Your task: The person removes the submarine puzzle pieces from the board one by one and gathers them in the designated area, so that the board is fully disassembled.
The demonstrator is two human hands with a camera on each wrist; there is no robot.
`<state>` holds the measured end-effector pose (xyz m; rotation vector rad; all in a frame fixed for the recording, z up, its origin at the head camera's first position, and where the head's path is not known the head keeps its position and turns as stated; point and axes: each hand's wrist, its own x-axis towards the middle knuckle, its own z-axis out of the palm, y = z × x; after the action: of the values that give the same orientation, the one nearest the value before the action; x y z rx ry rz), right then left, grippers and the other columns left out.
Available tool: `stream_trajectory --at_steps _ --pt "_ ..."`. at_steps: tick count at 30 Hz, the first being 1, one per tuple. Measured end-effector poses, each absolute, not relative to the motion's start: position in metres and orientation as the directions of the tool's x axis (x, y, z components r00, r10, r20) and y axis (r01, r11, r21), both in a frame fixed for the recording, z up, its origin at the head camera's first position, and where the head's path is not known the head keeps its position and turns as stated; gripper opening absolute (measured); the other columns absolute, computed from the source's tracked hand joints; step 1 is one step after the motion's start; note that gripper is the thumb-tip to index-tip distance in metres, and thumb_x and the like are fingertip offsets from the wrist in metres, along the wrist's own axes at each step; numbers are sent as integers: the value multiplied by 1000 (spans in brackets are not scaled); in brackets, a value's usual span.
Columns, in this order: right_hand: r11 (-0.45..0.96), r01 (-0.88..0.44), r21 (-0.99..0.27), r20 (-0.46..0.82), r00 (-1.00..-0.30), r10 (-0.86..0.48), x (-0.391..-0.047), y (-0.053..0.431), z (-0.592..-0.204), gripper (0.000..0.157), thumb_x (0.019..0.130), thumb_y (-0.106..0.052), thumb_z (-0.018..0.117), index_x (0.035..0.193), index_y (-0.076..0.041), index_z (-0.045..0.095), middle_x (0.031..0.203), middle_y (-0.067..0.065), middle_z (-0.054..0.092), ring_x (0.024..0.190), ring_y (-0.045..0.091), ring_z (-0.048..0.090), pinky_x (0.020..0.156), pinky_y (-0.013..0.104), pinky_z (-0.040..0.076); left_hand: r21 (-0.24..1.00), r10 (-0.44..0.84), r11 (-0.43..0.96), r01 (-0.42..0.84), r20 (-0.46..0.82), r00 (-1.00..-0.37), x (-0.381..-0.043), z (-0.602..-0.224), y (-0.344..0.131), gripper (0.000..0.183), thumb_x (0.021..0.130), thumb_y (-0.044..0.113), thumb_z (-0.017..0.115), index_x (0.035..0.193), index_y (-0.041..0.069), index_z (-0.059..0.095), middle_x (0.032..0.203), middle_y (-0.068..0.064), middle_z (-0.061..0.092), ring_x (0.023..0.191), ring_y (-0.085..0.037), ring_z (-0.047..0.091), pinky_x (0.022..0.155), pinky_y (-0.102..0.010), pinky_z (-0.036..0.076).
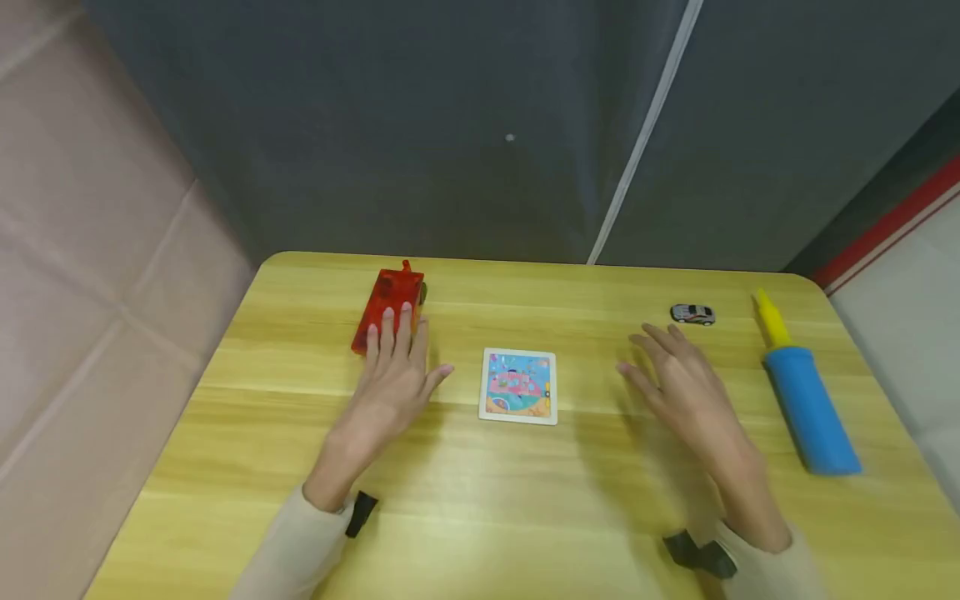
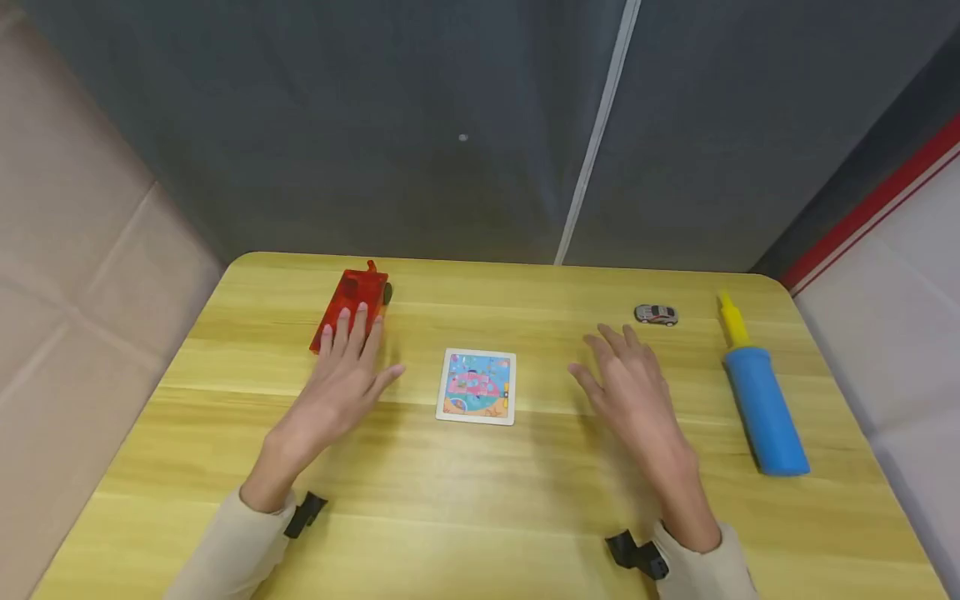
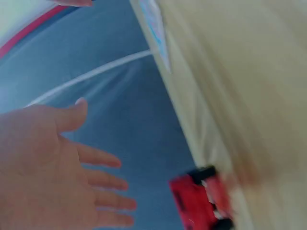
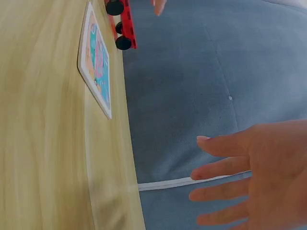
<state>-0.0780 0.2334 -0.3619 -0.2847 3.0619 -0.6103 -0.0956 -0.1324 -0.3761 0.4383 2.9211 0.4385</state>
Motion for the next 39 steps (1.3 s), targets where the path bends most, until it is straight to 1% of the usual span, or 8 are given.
stream_trajectory --at_steps 3,7,11,18,22,27,33,39 --pt "893 -188 -409 8 -979 -202 -84 226 -359 50 108 -20 72 145 12 61 159 38 50 146 62 47 116 76 41 355 400 875 328 -152 -904 -92 -367 -121 84 116 44 53 172 -7 16 182 -26 -5 170 -47 -7 136 -63 -2" --pt "853 -198 -483 -100 -955 -278 -101 205 -361 45 107 -15 72 143 11 65 152 36 56 132 55 62 105 67 56 416 543 812 410 -280 -792 -85 -362 -101 78 117 43 51 172 -4 23 183 -22 7 171 -40 2 138 -59 2" --pt "806 -222 -548 -190 -906 -378 -130 178 -373 35 108 -9 69 137 10 71 139 30 68 118 44 72 97 54 63 414 604 786 460 -350 -717 -84 -369 -75 73 118 44 49 171 -2 32 182 -22 17 171 -38 12 138 -60 6" --pt "822 -231 -521 -268 -870 -415 -156 151 -397 26 107 -2 65 128 9 77 133 26 76 132 45 66 112 56 56 371 558 822 432 -374 -740 -85 -391 -52 72 116 45 52 171 1 35 182 -21 18 171 -36 15 136 -65 11" --pt "817 -232 -528 -242 -881 -407 -155 153 -401 22 104 4 65 120 8 79 126 25 77 127 43 68 109 56 57 396 555 818 416 -356 -752 -88 -418 -48 72 115 48 53 174 11 33 184 -17 12 172 -34 13 135 -66 16" --pt "811 -223 -540 -214 -896 -389 -155 152 -399 19 102 6 64 112 6 81 119 22 78 116 38 71 103 52 60 400 559 813 424 -332 -760 -99 -462 -46 73 114 53 53 176 20 30 186 -10 1 172 -32 0 136 -65 12" --pt "809 -229 -541 -192 -903 -384 -156 151 -400 13 103 5 67 106 6 79 110 20 76 100 30 69 93 46 61 369 574 805 464 -289 -766 -97 -464 -44 72 114 48 56 175 17 32 185 -14 5 172 -36 3 135 -66 15" --pt "813 -223 -538 -206 -900 -383 -156 148 -406 6 104 3 68 106 6 73 105 17 69 93 26 59 86 39 57 386 569 808 445 -313 -761 -99 -465 -45 68 116 46 52 175 19 31 185 -11 2 172 -33 2 135 -64 14"
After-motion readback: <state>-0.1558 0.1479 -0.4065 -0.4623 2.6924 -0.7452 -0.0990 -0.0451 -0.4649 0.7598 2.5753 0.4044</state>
